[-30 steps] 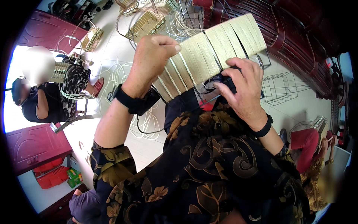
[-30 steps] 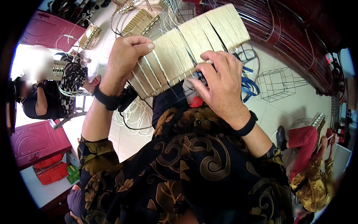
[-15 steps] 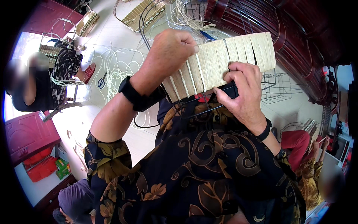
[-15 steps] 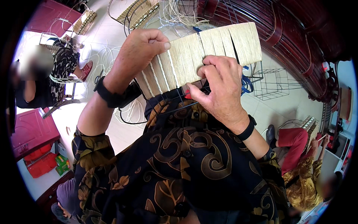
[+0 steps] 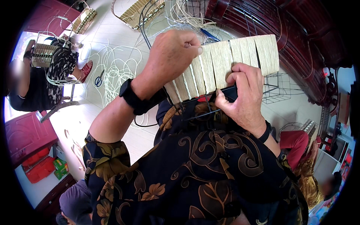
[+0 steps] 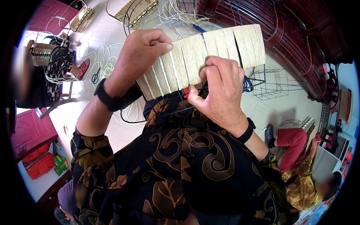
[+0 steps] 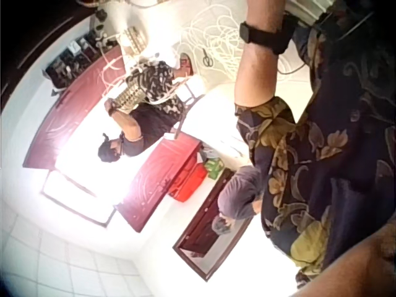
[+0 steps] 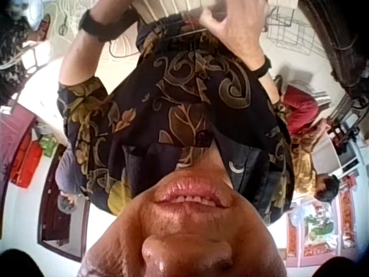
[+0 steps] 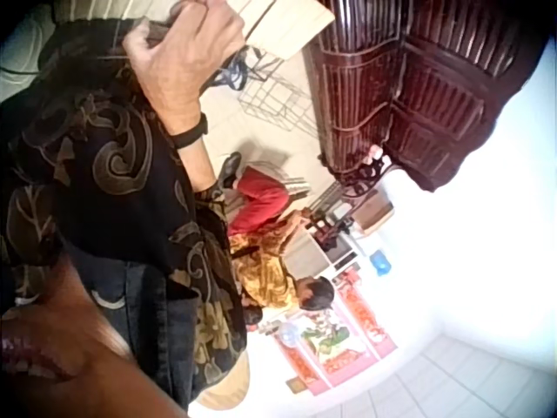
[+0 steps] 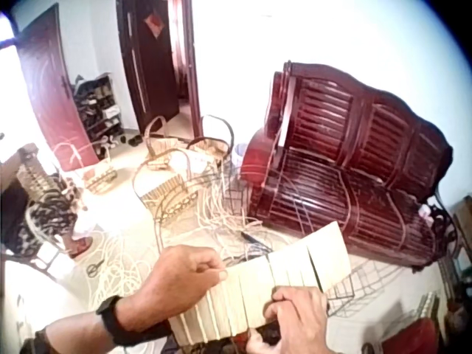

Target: The person weaves a basket by hand, threading white cord through a frame made of wooden slats.

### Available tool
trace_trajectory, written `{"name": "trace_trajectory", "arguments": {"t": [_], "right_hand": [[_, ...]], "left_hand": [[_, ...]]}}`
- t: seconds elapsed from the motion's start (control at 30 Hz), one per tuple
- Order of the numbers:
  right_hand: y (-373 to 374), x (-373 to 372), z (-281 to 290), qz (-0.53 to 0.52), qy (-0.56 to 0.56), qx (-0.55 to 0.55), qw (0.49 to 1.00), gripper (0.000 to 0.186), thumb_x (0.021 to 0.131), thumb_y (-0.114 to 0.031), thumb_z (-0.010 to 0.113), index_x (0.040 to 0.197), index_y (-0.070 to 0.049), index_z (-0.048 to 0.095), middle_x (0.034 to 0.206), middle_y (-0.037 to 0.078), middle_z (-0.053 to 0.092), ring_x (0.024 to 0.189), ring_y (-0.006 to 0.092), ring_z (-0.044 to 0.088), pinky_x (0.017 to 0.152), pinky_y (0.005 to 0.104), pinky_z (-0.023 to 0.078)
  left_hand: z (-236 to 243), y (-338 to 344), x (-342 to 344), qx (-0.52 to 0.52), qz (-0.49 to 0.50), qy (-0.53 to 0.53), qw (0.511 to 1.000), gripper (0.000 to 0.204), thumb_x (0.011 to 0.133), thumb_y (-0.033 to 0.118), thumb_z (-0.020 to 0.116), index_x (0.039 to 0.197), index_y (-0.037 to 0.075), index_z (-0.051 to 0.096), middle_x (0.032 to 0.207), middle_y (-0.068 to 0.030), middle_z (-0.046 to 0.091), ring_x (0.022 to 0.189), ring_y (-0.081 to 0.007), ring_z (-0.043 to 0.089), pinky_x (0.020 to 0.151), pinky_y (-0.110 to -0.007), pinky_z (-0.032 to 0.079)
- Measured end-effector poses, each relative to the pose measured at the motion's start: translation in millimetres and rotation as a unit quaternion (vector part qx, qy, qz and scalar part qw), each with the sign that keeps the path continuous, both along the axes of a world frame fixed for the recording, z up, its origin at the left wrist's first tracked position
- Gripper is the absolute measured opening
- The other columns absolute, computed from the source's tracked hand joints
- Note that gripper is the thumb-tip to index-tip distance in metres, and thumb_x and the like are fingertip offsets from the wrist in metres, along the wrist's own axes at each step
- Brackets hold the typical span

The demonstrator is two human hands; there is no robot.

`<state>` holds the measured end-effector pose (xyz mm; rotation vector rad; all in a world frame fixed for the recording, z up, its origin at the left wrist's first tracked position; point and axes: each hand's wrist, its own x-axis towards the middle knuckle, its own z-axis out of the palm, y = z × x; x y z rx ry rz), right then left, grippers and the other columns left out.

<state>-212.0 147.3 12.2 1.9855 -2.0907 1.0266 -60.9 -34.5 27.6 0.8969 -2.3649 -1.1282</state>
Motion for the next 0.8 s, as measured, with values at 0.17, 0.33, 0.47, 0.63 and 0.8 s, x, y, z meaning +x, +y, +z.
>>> {"name": "trace_trajectory", "arguments": {"t": [0.17,0.33,0.47,0.63,0.8], "right_hand": [[-2,-8,-3,0.014,-0.018,0.001,1.000,0.038,0.059,-0.013,0.081,0.088,-0.009,0.057,0.106,0.005,0.058,0.098,0.0267,0.053,0.086,0.0404,0.039],[6,-13,-3,0.049,-0.057,-0.015,0.997,0.030,0.064,-0.007,0.081,0.086,-0.007,0.060,0.105,0.006,0.061,0.097,0.0273,0.055,0.086,0.0395,0.043],[26,-27,-6,0.145,-0.162,-0.056,0.975,0.019,0.070,0.001,0.076,0.082,-0.003,0.063,0.096,0.010,0.067,0.086,0.0283,0.061,0.076,0.0369,0.050],[58,-38,-16,0.303,-0.301,0.089,0.899,0.014,0.082,-0.002,0.068,0.096,0.002,0.071,0.099,0.015,0.070,0.089,0.0306,0.068,0.082,0.0373,0.055],[63,-28,-42,0.261,-0.248,0.185,0.915,0.055,0.089,-0.002,0.063,0.141,0.005,0.047,0.149,0.023,0.042,0.134,0.0391,0.047,0.110,0.0426,0.042]], "left_hand": [[4,-9,-2,0.057,-0.018,-0.017,0.998,0.014,0.088,0.013,0.072,0.089,-0.002,0.072,0.070,0.0016,0.063,0.066,-0.0056,0.054,0.061,-0.026,0.045],[5,-29,-4,0.245,-0.071,-0.039,0.966,0.011,0.087,0.011,0.073,0.092,0.001,0.074,0.077,0.0011,0.068,0.069,-0.0077,0.060,0.065,-0.026,0.049],[6,-31,-9,0.318,-0.049,-0.054,0.945,0.013,0.089,0.011,0.073,0.097,0.001,0.075,0.085,-0.0007,0.072,0.074,-0.0093,0.065,0.071,-0.025,0.052],[10,-41,-17,0.353,-0.035,-0.060,0.933,0.013,0.091,0.010,0.072,0.101,0.001,0.075,0.090,-0.0033,0.074,0.078,-0.0105,0.068,0.075,-0.026,0.054],[7,-50,-23,0.408,-0.058,-0.058,0.909,0.013,0.095,0.010,0.069,0.102,0.000,0.073,0.090,-0.0040,0.075,0.076,-0.0112,0.070,0.074,-0.026,0.057]]}}
